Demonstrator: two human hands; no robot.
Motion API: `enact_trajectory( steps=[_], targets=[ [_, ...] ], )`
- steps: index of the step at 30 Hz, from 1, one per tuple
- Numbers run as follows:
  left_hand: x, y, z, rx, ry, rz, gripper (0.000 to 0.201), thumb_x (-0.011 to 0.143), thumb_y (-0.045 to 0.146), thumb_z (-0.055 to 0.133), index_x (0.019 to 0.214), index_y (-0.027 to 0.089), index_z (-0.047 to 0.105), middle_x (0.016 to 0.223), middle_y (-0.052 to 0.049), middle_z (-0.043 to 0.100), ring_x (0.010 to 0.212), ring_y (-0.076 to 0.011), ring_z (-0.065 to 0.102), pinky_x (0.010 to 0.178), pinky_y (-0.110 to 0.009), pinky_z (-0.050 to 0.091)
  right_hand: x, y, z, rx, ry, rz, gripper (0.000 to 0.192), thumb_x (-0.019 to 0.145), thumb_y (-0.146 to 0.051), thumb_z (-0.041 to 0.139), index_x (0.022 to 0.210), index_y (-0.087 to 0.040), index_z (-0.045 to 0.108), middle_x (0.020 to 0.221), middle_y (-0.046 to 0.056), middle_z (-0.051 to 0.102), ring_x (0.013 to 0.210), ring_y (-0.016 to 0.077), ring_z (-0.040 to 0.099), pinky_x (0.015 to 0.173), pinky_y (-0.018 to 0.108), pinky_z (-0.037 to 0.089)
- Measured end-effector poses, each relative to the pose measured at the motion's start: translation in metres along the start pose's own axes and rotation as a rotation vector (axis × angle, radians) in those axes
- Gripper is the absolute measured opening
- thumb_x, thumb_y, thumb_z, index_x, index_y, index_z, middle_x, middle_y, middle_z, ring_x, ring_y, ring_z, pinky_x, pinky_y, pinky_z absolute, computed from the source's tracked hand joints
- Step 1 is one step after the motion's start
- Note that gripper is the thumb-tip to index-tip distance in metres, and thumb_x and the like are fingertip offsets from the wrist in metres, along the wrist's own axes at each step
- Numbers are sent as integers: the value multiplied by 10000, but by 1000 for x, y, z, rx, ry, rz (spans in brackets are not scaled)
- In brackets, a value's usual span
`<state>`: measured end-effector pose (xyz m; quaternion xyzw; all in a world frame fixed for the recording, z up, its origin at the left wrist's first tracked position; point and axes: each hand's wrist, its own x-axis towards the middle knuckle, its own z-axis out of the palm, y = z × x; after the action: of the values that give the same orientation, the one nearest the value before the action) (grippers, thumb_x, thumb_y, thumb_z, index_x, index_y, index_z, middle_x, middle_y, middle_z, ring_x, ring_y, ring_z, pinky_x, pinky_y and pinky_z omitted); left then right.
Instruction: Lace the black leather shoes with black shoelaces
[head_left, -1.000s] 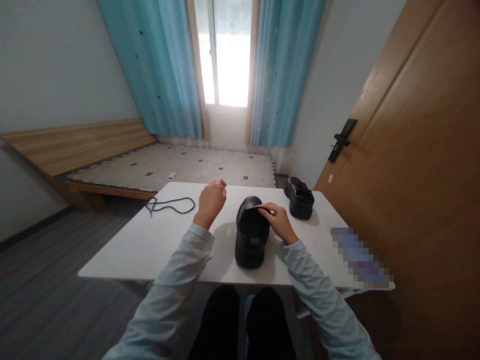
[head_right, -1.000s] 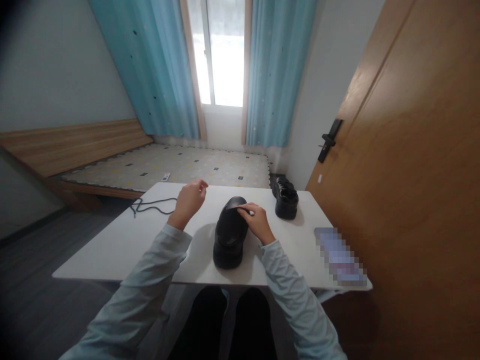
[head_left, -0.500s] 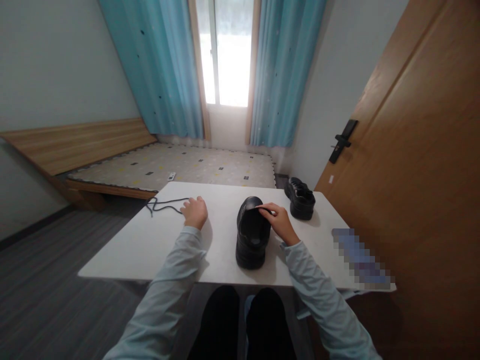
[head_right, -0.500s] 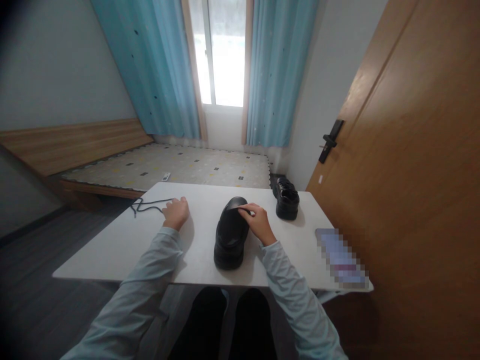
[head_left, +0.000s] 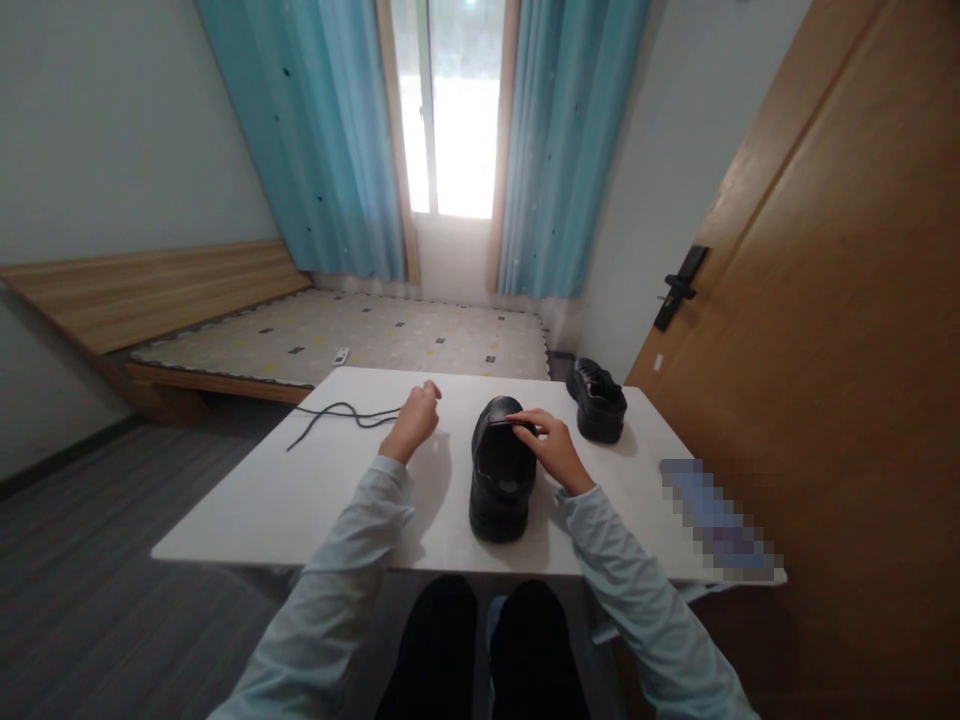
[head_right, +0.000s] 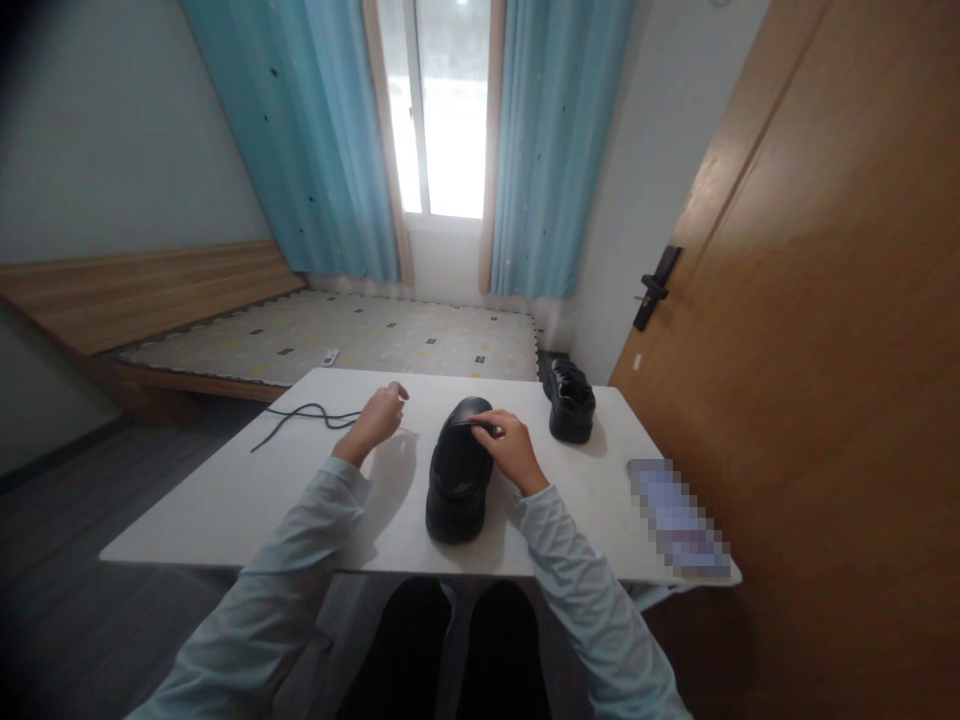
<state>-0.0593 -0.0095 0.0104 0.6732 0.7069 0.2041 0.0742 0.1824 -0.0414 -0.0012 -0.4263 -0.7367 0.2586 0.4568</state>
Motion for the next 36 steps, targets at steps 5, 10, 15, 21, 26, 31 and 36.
enact_trajectory(
  steps=[5, 10, 15, 21, 26, 31, 36],
  targets=[
    [-4, 48, -23, -348, 111, 386, 202, 849, 82, 399, 980, 165, 527, 891, -65, 599, 801, -161, 588, 781, -297, 470, -1, 1, 3, -61, -29, -88, 349, 794, -307, 609, 1130, -218, 633, 1095, 76, 649, 1044, 234, 562, 945, 405, 412],
    [-21, 85, -49, -537, 3, 627, 115, 860, 176, 452, 929, 176, 544, 825, -18, 599, 728, -121, 564, 668, -227, 452, 1, 4, 7, -25, -36, -81, 531, 843, -400, 561, 1338, -245, 449, 1264, 82, 572, 1158, 246, 507, 1021, 444, 360],
    [-31, 101, -62, -653, -81, 765, 89, 850, 201, 485, 908, 175, 548, 831, -9, 607, 751, -112, 568, 657, -205, 438, 13, -14, 1, -6, 66, -176, 302, 845, -439, 564, 1057, -237, 639, 1153, 71, 634, 1143, 248, 524, 1016, 418, 377],
    [-20, 92, -69, -730, 309, 641, 57, 868, 198, 450, 874, 175, 502, 833, -8, 569, 714, -102, 514, 680, -215, 428, 28, -37, -15, 334, 50, -83, 279, 881, -459, 512, 836, -198, 601, 890, 55, 719, 891, 197, 647, 878, 371, 476],
    [5, 66, -70, -709, 585, 467, 66, 861, 128, 443, 843, 178, 483, 801, -2, 551, 670, -97, 483, 658, -218, 409, 41, -20, -28, 428, -24, -16, 353, 804, -539, 592, 792, -187, 593, 614, -2, 634, 640, 151, 610, 811, 365, 501],
    [26, 31, -58, -596, 748, 216, 165, 789, 21, 442, 803, 183, 469, 812, -22, 552, 743, -130, 521, 737, -256, 420, 44, -2, -37, 546, -45, 103, 417, 713, -615, 647, 786, -206, 601, 447, -91, 379, 491, 115, 495, 740, 362, 524],
    [34, 3, -32, -450, 714, -57, 218, 757, -14, 387, 802, 186, 462, 876, -62, 564, 904, -180, 541, 853, -300, 419, 47, -1, -44, 651, -18, 67, 380, 695, -589, 678, 789, -226, 619, 551, -54, 476, 559, 118, 523, 763, 371, 539]
  ],
)
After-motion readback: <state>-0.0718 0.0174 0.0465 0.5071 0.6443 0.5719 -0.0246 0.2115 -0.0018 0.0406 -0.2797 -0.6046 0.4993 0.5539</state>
